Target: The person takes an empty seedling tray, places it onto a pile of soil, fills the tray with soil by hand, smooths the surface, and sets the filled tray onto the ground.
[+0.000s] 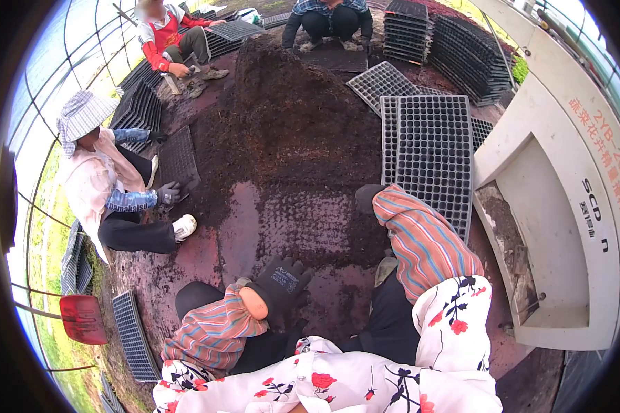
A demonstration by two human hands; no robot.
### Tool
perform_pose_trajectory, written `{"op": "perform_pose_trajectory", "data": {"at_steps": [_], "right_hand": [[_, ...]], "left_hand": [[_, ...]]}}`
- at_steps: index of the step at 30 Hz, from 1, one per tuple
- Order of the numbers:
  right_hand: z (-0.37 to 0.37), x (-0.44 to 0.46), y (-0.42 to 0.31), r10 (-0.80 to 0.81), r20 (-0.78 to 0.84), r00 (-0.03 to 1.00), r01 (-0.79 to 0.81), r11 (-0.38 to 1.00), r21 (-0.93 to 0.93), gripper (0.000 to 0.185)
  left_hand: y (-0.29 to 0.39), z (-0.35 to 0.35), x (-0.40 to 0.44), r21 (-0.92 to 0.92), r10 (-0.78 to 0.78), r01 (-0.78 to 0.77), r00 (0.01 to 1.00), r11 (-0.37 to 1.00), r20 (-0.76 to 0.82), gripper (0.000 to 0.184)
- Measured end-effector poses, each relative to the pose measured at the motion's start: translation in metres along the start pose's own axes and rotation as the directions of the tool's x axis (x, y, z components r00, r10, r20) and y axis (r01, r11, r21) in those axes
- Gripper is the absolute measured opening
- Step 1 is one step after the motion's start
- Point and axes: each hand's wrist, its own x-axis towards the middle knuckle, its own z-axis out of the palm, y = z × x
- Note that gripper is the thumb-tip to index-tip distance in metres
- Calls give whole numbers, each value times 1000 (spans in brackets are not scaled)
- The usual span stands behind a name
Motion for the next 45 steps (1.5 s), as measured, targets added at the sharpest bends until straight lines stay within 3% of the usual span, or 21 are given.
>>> {"op": "perform_pose_trajectory", "data": {"at_steps": [5,18,21,23,27,33,35,42,45], "right_hand": [[-15,-9,-10,40,78,996,-40,999,6,54],[2,1,3,17,27,999,-17,1000,9,54],[-3,-1,-1,30,51,998,-30,1000,-4,54],[1,2,2,20,47,999,-19,1000,-7,54],[-11,-6,-6,24,81,996,-24,1000,-2,53],[23,16,21,-32,-24,999,32,999,-8,54],[11,10,12,39,48,998,-39,999,5,55],[2,3,5,28,43,999,-28,1000,14,53],[-6,-1,0,30,123,992,-31,1000,6,54]], "left_hand": [[0,2,0,1,-1,1,1000,1000,1,49],[-1,7,3,6,-7,7,999,1000,37,50],[-2,15,4,36,-4,7,998,999,-69,46],[-2,12,5,0,-11,11,1000,1000,10,51],[-1,9,4,-2,-13,13,1000,1000,20,51],[0,11,3,18,-4,5,1000,1000,-5,48],[0,14,3,46,10,-7,998,999,-62,48],[2,6,1,11,-1,1,1000,1000,-29,45],[1,7,2,-3,-3,3,999,1000,-40,45]]}}
